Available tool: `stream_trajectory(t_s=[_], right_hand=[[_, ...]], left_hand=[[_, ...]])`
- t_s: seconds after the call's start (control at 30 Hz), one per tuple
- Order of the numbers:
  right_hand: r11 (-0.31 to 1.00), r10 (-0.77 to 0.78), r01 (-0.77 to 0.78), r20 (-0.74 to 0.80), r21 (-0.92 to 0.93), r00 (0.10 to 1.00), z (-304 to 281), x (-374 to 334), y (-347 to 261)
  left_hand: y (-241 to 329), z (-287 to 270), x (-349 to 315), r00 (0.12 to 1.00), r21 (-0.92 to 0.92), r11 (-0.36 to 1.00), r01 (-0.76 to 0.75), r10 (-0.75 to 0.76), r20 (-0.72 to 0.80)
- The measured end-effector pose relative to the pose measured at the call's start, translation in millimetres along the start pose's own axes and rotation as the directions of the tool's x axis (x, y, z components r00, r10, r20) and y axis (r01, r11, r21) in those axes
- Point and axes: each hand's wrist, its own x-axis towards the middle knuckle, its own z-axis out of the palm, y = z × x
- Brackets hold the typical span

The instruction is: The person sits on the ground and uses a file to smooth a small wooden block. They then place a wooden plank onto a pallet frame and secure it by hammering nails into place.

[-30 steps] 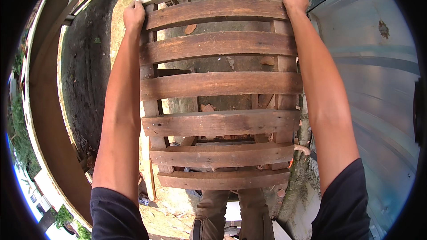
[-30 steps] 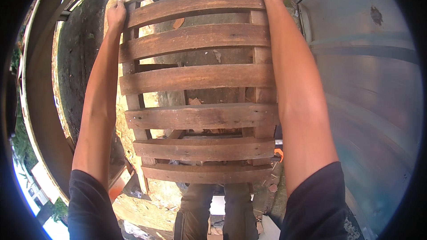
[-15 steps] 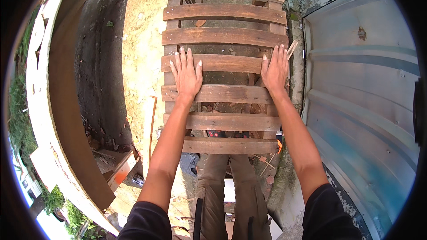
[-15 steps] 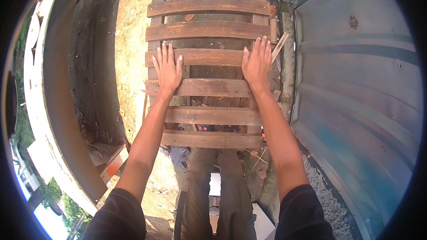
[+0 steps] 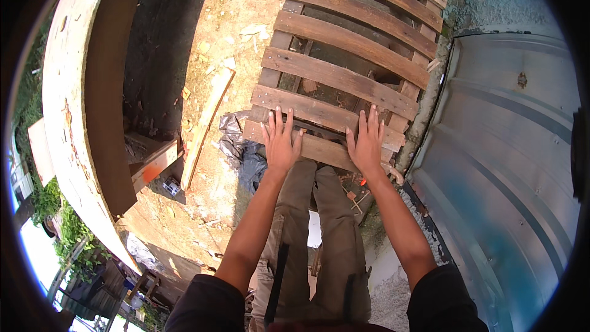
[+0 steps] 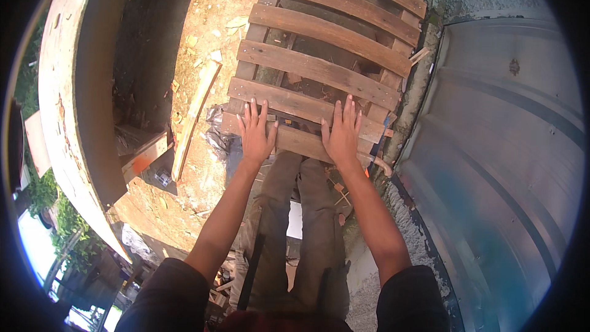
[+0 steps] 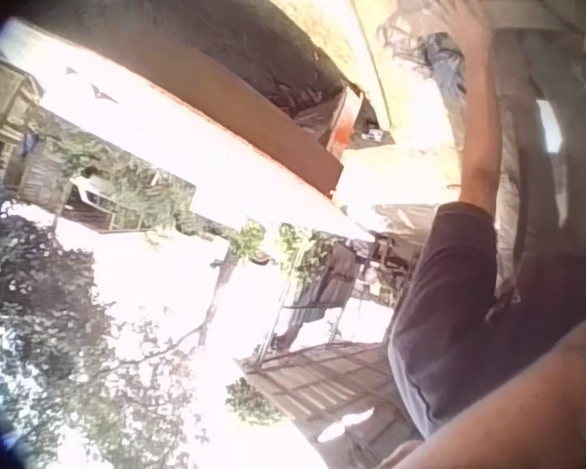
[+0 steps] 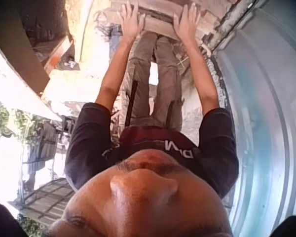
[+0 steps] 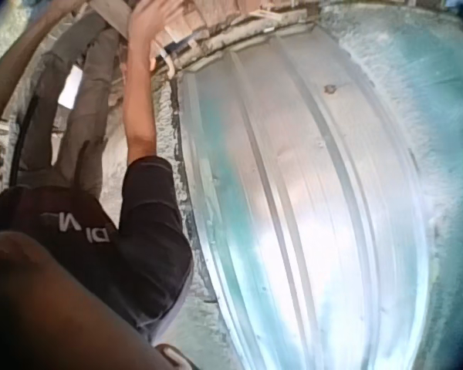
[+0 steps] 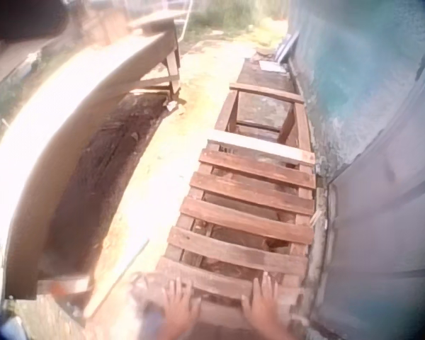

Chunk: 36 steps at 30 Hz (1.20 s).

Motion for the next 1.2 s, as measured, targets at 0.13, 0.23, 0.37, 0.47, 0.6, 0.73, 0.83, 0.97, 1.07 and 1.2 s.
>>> stream_trajectory(t_s=[0.13,0.23,0.37,0.47,0.6,0.73,0.83,0.97,1.07,1.2], right_hand=[[0.997,-0.074,0.079,0.228,-0.012,0.971,-13.9,-28.4,-31.9],[0.978,-0.047,0.104,0.292,-0.181,0.955,-5.7,-32.3,-38.0],[0.966,-0.033,0.113,0.326,-0.231,0.945,-2.3,-33.9,-35.0],[0.954,0.007,0.105,0.369,-0.282,0.929,-2.4,-27.3,-33.7],[0.941,0.089,0.116,0.564,-0.317,0.821,-26.0,-12.5,-52.0],[0.939,0.15,0.105,0.664,-0.328,0.732,-35.8,5.7,-38.4],[0.942,0.18,0.055,0.638,-0.331,0.749,-19.4,9.5,-31.9],[0.996,0.008,0.033,0.437,-0.087,0.899,-10.1,13.7,-49.9],[0.984,-0.175,0.17,0.083,0.06,0.981,-12.1,3.0,-98.2],[0.812,0.098,-0.22,0.245,0.54,0.964,-18.8,-4.0,-187.9]], left_hand=[[-20.6,-4.2,-22.8,0.981,0.095,0.993,0.076,-0.091,0.17],[-20.9,-7.5,-21.3,0.976,0.066,0.995,0.073,-0.085,0.201],[-21.7,-1.7,-23.8,0.974,0.022,0.995,0.094,-0.097,0.204],[-28.8,-13.6,-14.0,0.95,-0.105,0.992,0.066,-0.03,0.312],[-55.9,-28.4,-16.8,0.939,-0.477,0.835,0.275,-0.125,0.322],[-60.2,-94.4,-34.6,0.952,-0.755,0.588,0.29,-0.254,0.169],[-70.1,-139.2,-73.5,0.939,-0.787,0.584,0.199,-0.342,-0.017],[-107.7,-172.0,-130.0,0.843,-0.936,0.336,0.105,-0.53,-0.095],[-125.3,-200.0,-151.0,0.781,-0.982,0.175,0.079,-0.623,-0.048],[-143.7,-213.9,-140.7,0.769,-0.985,0.099,0.142,-0.637,0.047]])
